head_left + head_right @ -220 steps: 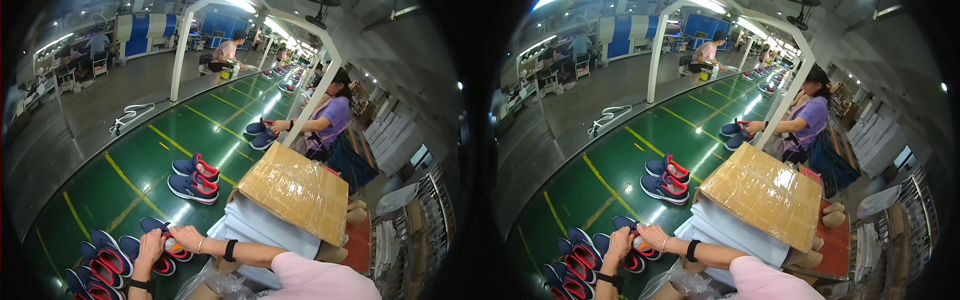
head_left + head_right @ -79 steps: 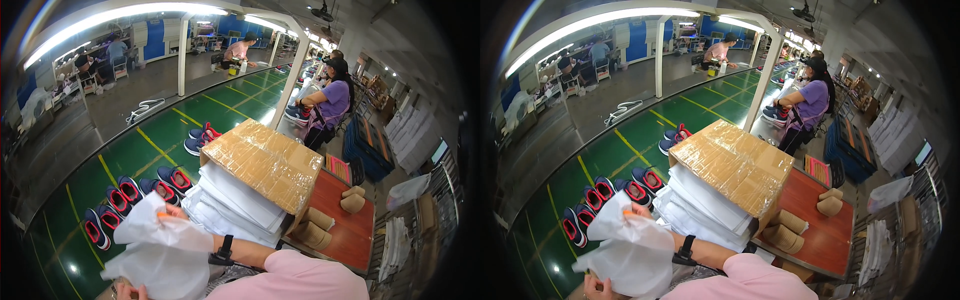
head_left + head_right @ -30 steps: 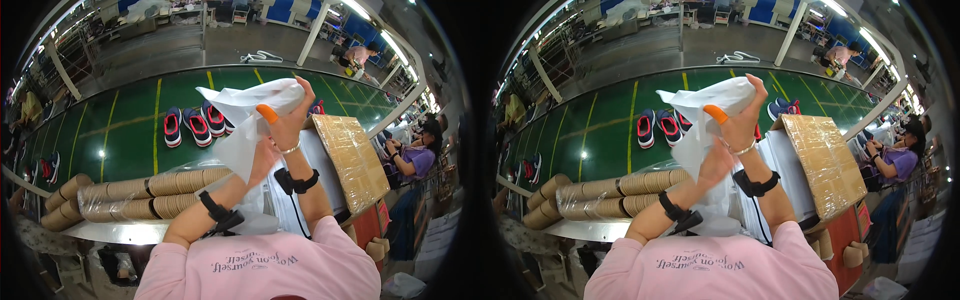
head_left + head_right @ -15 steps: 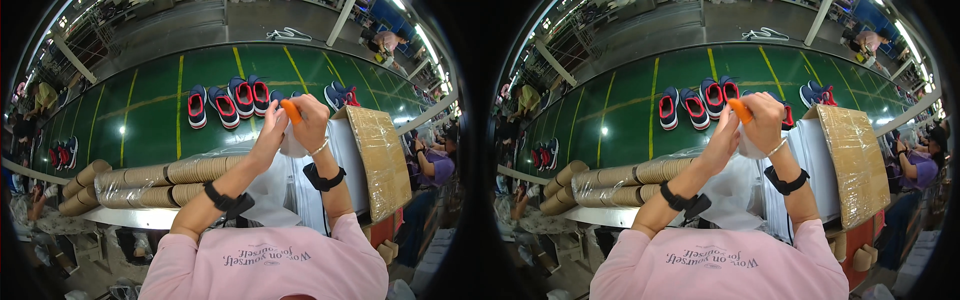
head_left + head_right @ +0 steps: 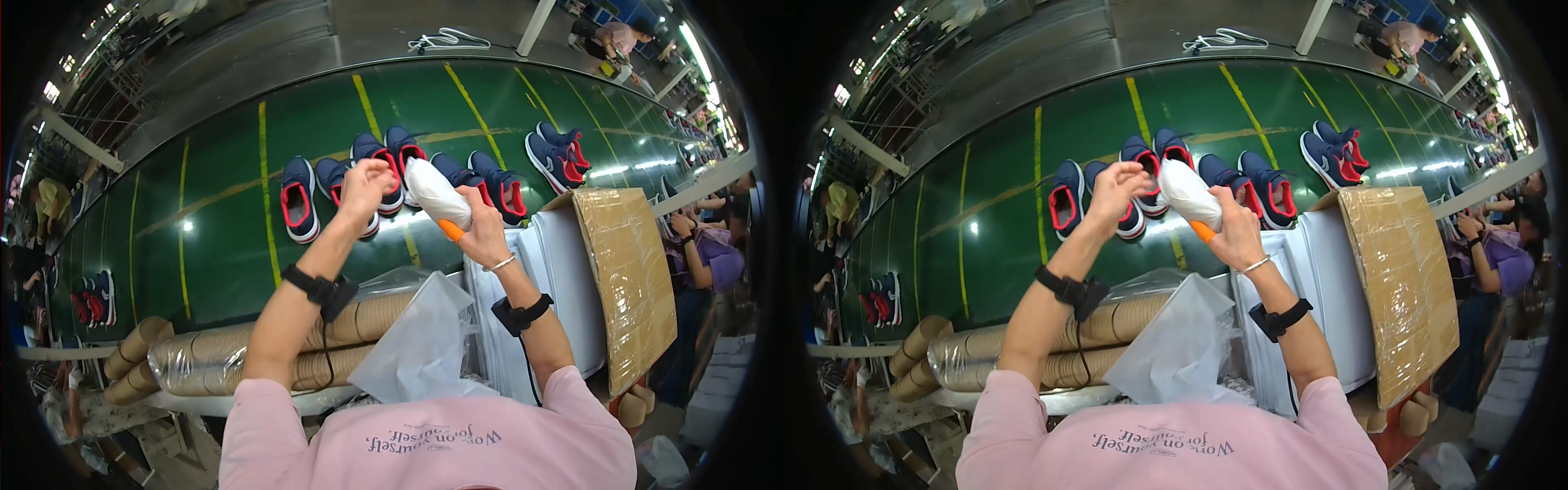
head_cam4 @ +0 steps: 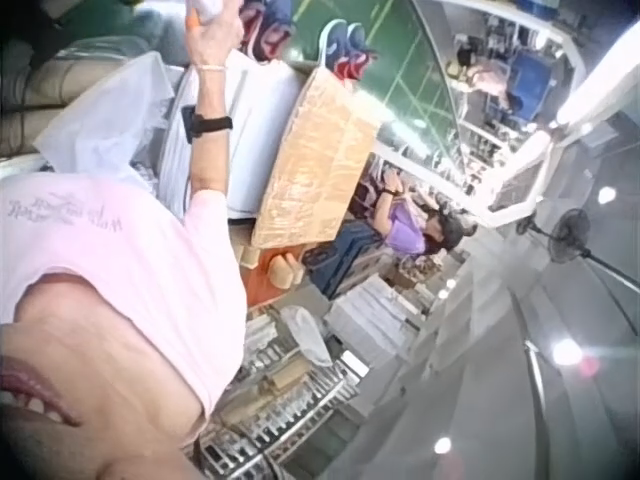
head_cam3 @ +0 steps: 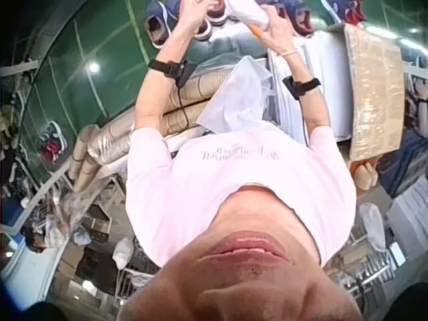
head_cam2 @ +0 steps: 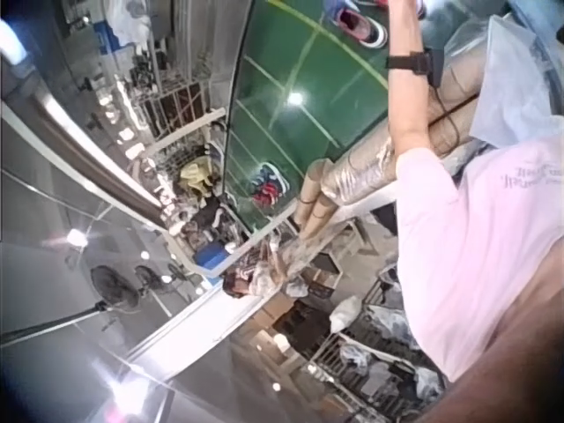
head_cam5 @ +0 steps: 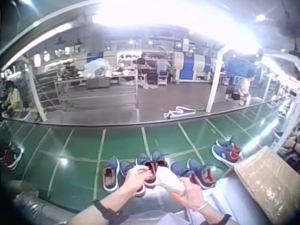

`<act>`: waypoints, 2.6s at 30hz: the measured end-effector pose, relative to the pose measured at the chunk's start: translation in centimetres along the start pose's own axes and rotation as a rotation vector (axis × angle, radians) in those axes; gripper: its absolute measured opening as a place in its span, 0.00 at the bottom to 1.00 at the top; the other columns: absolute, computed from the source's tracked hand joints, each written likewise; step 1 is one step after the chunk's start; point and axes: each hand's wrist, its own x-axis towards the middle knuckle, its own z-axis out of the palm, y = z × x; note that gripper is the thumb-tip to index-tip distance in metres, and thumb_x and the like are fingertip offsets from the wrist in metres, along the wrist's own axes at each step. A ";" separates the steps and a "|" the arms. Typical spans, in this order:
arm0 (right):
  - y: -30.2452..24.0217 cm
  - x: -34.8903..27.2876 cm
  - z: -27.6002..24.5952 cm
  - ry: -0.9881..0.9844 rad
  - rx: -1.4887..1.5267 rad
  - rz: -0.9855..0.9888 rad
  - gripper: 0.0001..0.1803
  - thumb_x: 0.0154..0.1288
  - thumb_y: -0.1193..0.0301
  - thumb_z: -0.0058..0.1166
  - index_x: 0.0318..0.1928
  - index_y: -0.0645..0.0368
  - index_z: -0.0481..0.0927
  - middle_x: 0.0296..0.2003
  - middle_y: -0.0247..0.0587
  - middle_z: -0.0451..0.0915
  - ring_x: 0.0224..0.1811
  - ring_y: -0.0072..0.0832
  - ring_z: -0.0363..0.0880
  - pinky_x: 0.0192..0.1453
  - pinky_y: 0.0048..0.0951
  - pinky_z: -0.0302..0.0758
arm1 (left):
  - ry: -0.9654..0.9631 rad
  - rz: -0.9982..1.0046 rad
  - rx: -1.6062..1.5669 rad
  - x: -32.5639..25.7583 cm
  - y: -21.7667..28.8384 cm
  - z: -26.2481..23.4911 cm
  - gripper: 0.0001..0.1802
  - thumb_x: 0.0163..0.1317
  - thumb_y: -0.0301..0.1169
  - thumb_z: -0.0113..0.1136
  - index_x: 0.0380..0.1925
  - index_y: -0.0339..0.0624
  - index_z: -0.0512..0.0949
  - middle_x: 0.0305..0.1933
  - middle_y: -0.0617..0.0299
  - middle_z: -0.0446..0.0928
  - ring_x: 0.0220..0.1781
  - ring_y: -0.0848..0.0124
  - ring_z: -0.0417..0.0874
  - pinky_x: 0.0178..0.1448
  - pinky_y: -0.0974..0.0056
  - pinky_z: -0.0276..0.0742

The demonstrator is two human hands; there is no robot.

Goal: Placing paper supports and wrapping paper inside shoes on an assembly line.

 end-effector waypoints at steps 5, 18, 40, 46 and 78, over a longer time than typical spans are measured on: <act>3.5 2.9 0.3 -0.178 -0.188 0.187 0.31 0.46 0.65 0.62 0.49 0.58 0.62 0.32 0.56 0.78 0.34 0.52 0.78 0.38 0.43 0.72 | 0.073 0.652 0.910 10.6 -4.2 2.4 0.32 0.48 0.32 0.62 0.53 0.31 0.64 0.55 0.42 0.68 0.53 0.50 0.73 0.57 0.58 0.69; 9.5 9.6 7.6 -0.427 -0.352 0.173 0.34 0.47 0.59 0.63 0.47 0.68 0.62 0.35 0.59 0.77 0.37 0.53 0.78 0.38 0.45 0.75 | -0.302 0.498 0.747 12.7 -9.7 2.3 0.11 0.46 0.29 0.56 0.27 0.31 0.76 0.28 0.40 0.75 0.35 0.47 0.78 0.40 0.54 0.74; -1.3 -13.7 4.7 -0.046 0.389 0.362 0.21 0.50 0.65 0.65 0.40 0.60 0.72 0.22 0.29 0.69 0.24 0.19 0.64 0.31 0.20 0.66 | -0.643 0.272 0.814 -1.6 2.2 -1.9 0.10 0.50 0.24 0.50 0.29 0.32 0.78 0.28 0.49 0.78 0.34 0.56 0.80 0.41 0.60 0.75; 4.4 -14.7 -1.4 0.286 0.633 0.537 0.08 0.57 0.77 0.55 0.39 0.62 0.73 0.28 0.24 0.74 0.31 0.16 0.69 0.32 0.21 0.68 | -0.939 0.223 0.892 -10.7 2.4 -3.9 0.09 0.51 0.24 0.56 0.33 0.31 0.77 0.34 0.48 0.78 0.36 0.55 0.79 0.41 0.60 0.75; -1.7 -5.0 -7.3 -0.065 0.062 0.039 0.14 0.63 0.63 0.50 0.44 0.58 0.77 0.30 0.47 0.81 0.33 0.34 0.79 0.43 0.31 0.70 | -0.613 -0.096 -0.285 -15.2 4.8 0.4 0.22 0.57 0.29 0.59 0.51 0.36 0.69 0.45 0.63 0.76 0.46 0.78 0.76 0.49 0.71 0.73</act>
